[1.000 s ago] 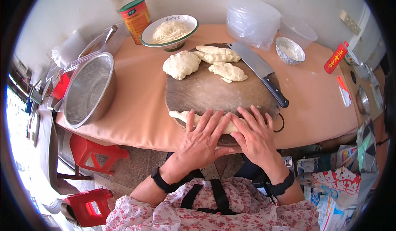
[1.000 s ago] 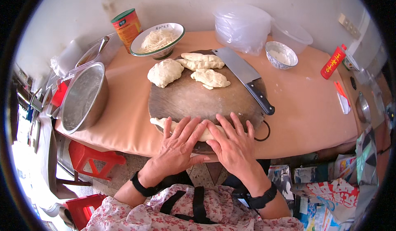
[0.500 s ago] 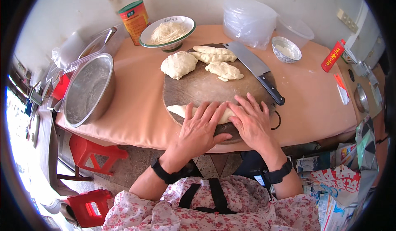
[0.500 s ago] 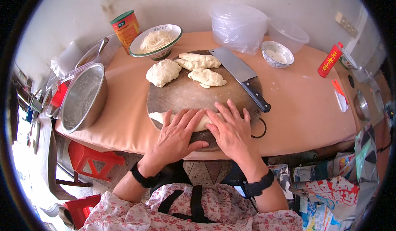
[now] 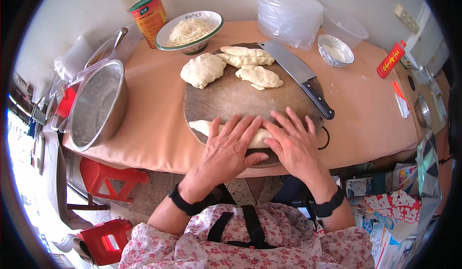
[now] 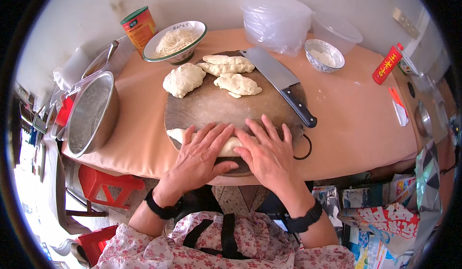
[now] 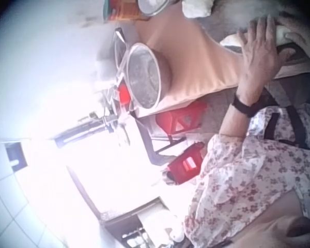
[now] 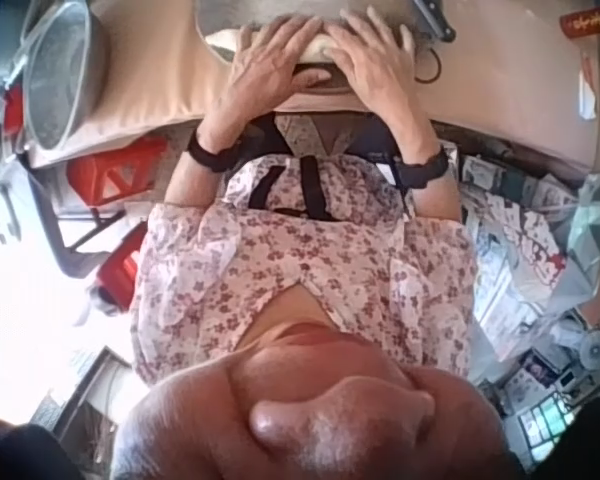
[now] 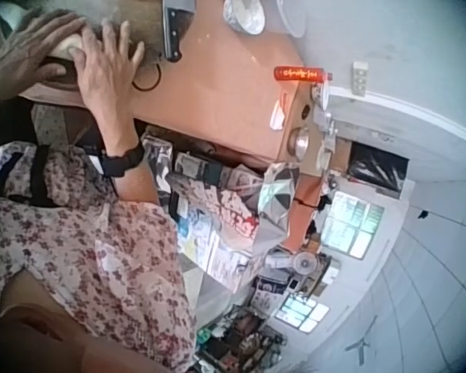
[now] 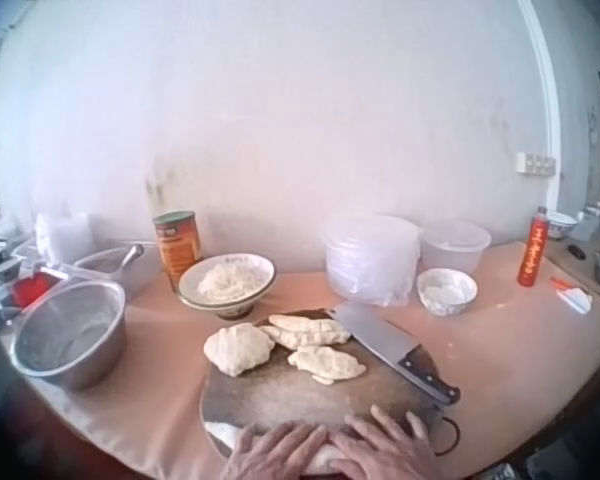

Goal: Kneading and stretching a piece of dough on a wooden board.

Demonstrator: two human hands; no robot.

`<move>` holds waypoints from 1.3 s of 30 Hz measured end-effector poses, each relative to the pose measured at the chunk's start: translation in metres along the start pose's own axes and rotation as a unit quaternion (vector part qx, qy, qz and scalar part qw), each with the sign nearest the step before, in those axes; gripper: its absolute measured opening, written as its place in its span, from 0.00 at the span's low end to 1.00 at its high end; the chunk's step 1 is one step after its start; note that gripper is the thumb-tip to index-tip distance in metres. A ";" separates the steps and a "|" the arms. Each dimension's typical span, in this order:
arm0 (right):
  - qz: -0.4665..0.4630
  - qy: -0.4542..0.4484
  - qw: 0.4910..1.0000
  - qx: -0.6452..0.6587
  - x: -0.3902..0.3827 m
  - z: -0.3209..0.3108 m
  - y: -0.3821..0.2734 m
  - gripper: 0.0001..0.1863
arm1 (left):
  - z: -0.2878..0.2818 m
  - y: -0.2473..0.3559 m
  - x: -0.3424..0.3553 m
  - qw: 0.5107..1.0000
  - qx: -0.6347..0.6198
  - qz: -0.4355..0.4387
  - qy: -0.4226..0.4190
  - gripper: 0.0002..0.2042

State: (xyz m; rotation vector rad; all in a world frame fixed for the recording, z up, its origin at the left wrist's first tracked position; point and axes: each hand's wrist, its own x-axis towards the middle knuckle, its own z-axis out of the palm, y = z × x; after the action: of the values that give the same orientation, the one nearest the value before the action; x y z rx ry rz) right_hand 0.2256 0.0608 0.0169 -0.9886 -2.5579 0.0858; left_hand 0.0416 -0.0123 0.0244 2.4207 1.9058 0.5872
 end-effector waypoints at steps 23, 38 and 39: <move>-0.008 -0.019 1.000 0.003 -0.011 -0.006 -0.005 0.22 | 0.001 -0.003 -0.008 1.000 -0.018 0.002 -0.004 0.34; -0.015 0.005 1.000 0.017 -0.009 0.002 -0.004 0.24 | 0.004 0.000 -0.020 0.999 0.012 -0.017 0.027 0.34; -0.026 0.008 0.999 0.021 -0.012 0.000 -0.007 0.25 | 0.003 0.001 -0.024 1.000 0.008 -0.023 0.018 0.34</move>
State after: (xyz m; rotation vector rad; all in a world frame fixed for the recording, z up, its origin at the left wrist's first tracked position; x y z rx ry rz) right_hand 0.2292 0.0472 0.0141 -0.9025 -2.5545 0.1144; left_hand 0.0388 -0.0345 0.0145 2.3844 1.9821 0.6188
